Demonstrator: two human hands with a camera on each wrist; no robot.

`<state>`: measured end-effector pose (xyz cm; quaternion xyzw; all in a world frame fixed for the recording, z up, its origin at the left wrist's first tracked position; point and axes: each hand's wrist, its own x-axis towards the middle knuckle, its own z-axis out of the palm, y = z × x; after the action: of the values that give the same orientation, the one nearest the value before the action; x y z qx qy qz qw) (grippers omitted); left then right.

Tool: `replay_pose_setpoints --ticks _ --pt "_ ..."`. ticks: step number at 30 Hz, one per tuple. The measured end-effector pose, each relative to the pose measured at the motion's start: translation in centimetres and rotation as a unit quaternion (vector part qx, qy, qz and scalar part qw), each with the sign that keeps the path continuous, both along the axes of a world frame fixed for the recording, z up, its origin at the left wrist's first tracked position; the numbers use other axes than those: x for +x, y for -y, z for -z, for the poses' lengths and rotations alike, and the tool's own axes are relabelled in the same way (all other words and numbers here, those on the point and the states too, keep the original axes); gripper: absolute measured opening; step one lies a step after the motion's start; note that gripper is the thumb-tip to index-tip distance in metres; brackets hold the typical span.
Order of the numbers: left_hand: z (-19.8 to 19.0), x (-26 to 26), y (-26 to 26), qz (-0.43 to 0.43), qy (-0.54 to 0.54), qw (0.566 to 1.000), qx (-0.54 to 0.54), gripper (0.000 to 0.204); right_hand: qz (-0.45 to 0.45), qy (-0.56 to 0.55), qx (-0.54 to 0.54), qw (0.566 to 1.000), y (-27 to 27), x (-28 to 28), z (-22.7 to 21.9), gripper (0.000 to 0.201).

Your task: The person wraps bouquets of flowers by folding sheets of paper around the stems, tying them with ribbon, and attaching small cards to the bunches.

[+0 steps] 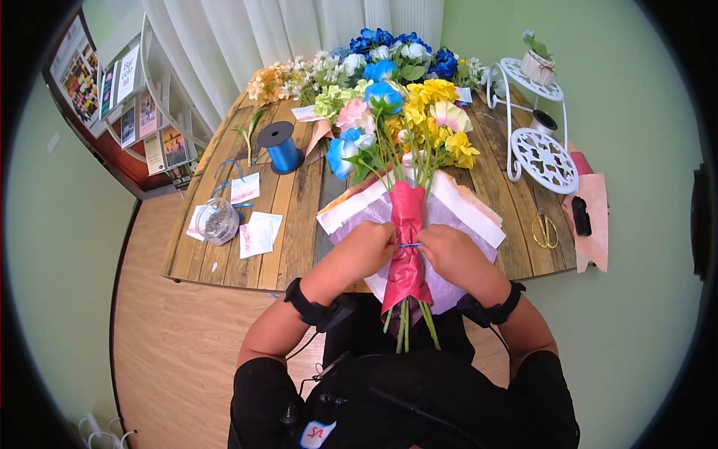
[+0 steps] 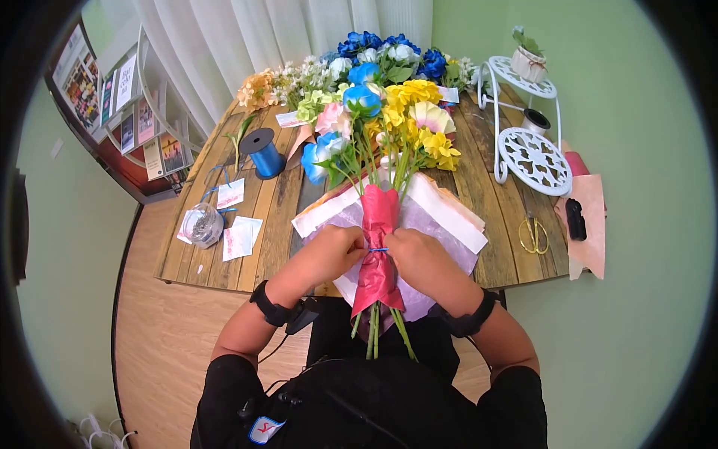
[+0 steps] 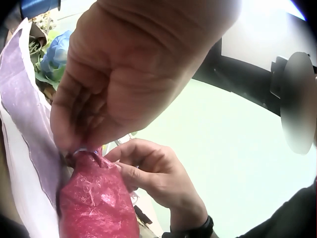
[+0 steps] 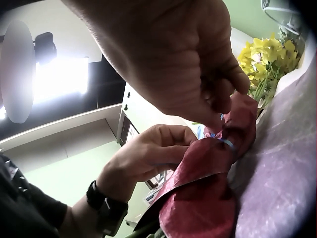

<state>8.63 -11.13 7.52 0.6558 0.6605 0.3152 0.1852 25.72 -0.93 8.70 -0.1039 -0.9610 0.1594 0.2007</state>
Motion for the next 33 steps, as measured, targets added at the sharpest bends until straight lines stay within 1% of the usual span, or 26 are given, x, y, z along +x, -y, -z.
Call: replay_pose_setpoints --ticks 2,3,5,9,10,11,12,13,14,15,16,18,20,21,22,23,24,25,26,27,28,29,30,31,32,33 --pt "0.0 0.4 -0.1 -0.020 -0.105 0.994 0.035 0.011 -0.013 -0.006 0.012 1.000 -0.2 0.0 0.1 0.006" --pt "-0.1 0.6 0.0 -0.020 -0.105 0.994 0.034 0.011 -0.025 -0.011 0.024 0.999 -0.3 0.0 0.1 0.006" --pt "-0.2 0.8 0.1 -0.029 -0.149 0.988 0.036 0.009 -0.028 -0.011 0.034 0.999 -0.3 0.0 -0.1 0.006" --pt "0.2 0.5 0.3 0.001 -0.134 0.990 0.046 0.007 -0.043 0.001 0.050 0.998 -0.2 0.0 -0.8 0.005" --pt "0.1 0.4 0.4 0.005 -0.101 0.993 0.055 0.006 -0.044 0.000 0.050 0.998 -0.4 0.0 -0.4 0.005" --pt "0.2 0.4 0.5 0.008 -0.067 0.996 0.063 0.005 -0.055 -0.019 0.033 0.998 -0.9 0.1 0.4 0.006" --pt "0.5 0.4 0.6 0.007 -0.067 0.996 0.063 0.005 -0.067 -0.038 0.016 0.997 -1.3 0.2 1.0 0.006" --pt "1.0 0.4 0.7 0.006 -0.030 0.998 0.057 0.005 -0.068 -0.038 0.016 0.997 -1.5 0.3 1.3 0.006" --pt "1.3 0.3 0.8 0.006 0.007 0.999 0.051 0.006 -0.056 -0.014 -0.026 0.998 -1.6 0.4 1.6 0.006" --pt "1.4 0.3 1.0 0.006 0.006 0.999 0.051 0.006 -0.043 0.010 -0.067 0.997 -1.7 0.5 1.7 0.006" --pt "1.5 0.3 1.1 -0.001 -0.013 0.999 0.049 0.007 -0.043 0.009 -0.067 0.997 -1.7 0.5 1.6 0.006" --pt "1.4 0.2 1.2 -0.008 -0.031 0.998 0.046 0.009 -0.042 -0.045 0.090 0.994 -1.6 0.6 0.9 0.008" --pt "0.9 -0.1 1.4 0.014 -0.136 0.971 0.198 0.008 -0.029 -0.059 0.110 0.992 -0.9 0.6 -0.2 0.011" --pt "0.7 -0.2 1.5 0.012 -0.136 0.971 0.198 0.008 -0.016 -0.075 0.131 0.988 -0.8 0.5 -0.5 0.013" --pt "0.5 -0.3 1.6 0.017 -0.133 0.978 0.160 0.010 -0.017 -0.075 0.132 0.988 -0.9 0.4 -0.5 0.013" --pt "0.3 -0.4 1.6 0.023 -0.131 0.984 0.121 0.012 -0.031 -0.045 0.084 0.995 -1.1 0.4 -0.4 0.013" --pt "0.3 -0.6 1.4 0.022 -0.131 0.984 0.121 0.012 -0.044 -0.015 0.037 0.998 -1.4 0.4 -0.2 0.013" --pt "0.6 -1.0 1.1 0.062 0.004 0.995 0.073 0.010 -0.045 -0.016 0.038 0.998 -1.7 0.5 0.3 0.013" --pt "1.0 -1.3 0.8 0.102 0.139 0.985 0.023 0.008 -0.046 0.000 -0.104 0.993 -2.1 0.5 1.0 0.011" --pt "1.7 -1.5 0.6 0.101 0.139 0.985 0.024 0.008 -0.045 0.016 -0.245 0.968 -2.4 0.5 1.6 0.008" --pt "2.1 -1.6 0.3 0.120 0.247 0.961 0.004 0.007 -0.045 0.017 -0.244 0.969 -2.4 0.4 2.0 0.008" --pt "2.5 -1.6 0.1 0.137 0.353 0.925 -0.015 0.009 -0.025 -0.005 -0.398 0.917 -2.5 0.4 2.5 0.006" --pt "2.9 -1.5 0.0 0.138 0.354 0.925 -0.015 0.009 -0.005 -0.027 -0.541 0.841 -2.5 0.4 2.8 0.005" --pt "2.8 -1.2 0.0 0.117 0.442 0.889 -0.032 0.010 -0.004 -0.027 -0.541 0.841 -2.7 0.4 3.1 0.005" --pt "2.7 -0.9 0.0 0.094 0.526 0.844 -0.050 0.012 0.006 -0.031 -0.610 0.792 -2.8 0.4 3.4 0.008" --pt "3.0 -0.7 -0.1 0.095 0.526 0.843 -0.050 0.012 0.016 -0.034 -0.674 0.738 -2.9 0.5 3.6 0.012"
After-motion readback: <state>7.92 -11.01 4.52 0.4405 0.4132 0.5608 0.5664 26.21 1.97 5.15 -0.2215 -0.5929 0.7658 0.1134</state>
